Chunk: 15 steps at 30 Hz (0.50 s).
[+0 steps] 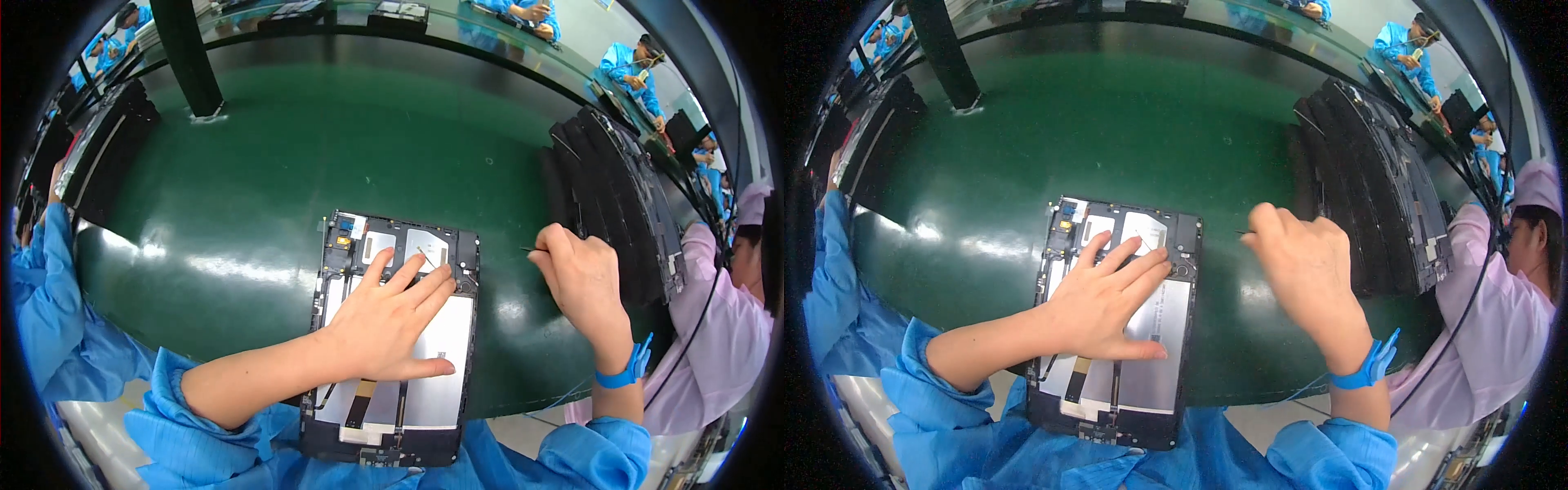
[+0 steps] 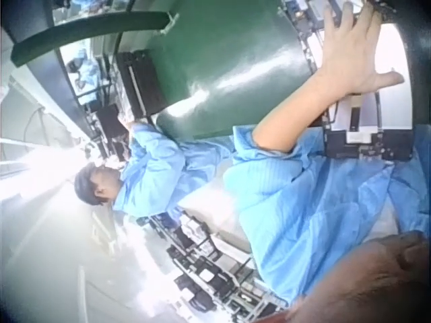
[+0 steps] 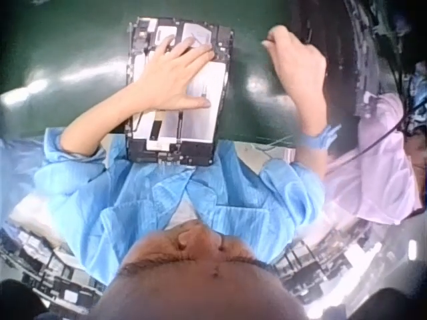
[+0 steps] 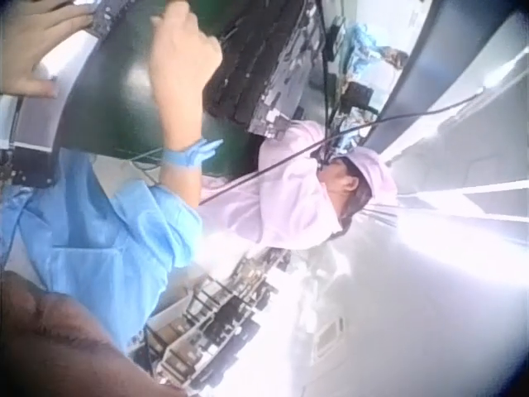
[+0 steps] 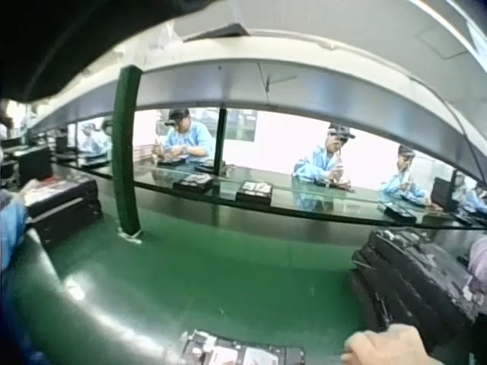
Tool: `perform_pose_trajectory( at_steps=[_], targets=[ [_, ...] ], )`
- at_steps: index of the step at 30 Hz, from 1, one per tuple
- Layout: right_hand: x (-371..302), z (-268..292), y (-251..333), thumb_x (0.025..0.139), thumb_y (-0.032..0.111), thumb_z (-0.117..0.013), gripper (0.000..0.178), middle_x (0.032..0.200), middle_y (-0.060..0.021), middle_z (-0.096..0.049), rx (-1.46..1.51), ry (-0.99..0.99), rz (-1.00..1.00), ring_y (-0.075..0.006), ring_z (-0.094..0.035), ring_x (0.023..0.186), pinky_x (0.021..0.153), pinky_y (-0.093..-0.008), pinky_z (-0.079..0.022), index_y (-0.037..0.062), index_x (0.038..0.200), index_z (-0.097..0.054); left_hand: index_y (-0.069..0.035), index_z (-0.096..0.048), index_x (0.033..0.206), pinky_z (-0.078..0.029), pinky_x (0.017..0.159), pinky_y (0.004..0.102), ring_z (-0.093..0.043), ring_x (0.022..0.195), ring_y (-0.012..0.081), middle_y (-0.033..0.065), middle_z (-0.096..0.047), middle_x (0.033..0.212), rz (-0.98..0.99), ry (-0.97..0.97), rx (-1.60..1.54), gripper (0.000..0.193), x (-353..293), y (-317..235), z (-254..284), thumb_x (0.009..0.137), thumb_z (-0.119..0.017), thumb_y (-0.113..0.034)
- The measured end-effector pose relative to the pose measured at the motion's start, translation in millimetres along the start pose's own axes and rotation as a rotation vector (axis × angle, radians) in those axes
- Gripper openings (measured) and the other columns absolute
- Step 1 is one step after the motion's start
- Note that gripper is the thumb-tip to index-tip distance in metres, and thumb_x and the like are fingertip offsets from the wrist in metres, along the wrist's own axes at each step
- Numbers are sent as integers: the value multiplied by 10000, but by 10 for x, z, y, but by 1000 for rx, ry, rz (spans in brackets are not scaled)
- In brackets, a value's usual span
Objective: The person assembles internal components, ribbon cables, and internal batteries into tablet device shells by hand on a production line.
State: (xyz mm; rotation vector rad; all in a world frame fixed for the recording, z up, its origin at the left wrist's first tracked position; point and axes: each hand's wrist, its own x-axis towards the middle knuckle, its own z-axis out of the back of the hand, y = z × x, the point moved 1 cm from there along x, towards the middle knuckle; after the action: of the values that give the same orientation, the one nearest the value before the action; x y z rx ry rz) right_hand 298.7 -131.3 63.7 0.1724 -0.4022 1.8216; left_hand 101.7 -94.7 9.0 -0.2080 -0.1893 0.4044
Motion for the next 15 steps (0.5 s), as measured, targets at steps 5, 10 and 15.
perform_pose_trajectory(
  at_steps=[5,10,15],
  targets=[
    [-110,-155,-52,691,119,-557,170,660,-93,-493,323,-53,-91,-249,-510,559,465,-340,-391,59,778,-424,20,-414,1070,-257,880,424,-344,1052,315,173,-391,1117,109,-331,-255,629,-132,90,254,636,-584,-401],
    [209,-21,475,663,158,-596,163,610,-71,-522,961,390,168,-235,-533,582,502,-310,-411,67,767,-509,2,-529,861,-439,599,281,-551,667,219,112,-552,749,475,-588,-388,291,-1056,125,551,637,-643,-144],
    [578,-227,1118,674,175,-580,135,674,-53,-515,928,414,663,-228,-532,601,501,-322,-413,93,772,-537,-22,-536,851,-443,545,268,-552,634,195,101,-539,715,657,-433,-562,247,-1568,-263,288,655,-629,-141]
  ],
)
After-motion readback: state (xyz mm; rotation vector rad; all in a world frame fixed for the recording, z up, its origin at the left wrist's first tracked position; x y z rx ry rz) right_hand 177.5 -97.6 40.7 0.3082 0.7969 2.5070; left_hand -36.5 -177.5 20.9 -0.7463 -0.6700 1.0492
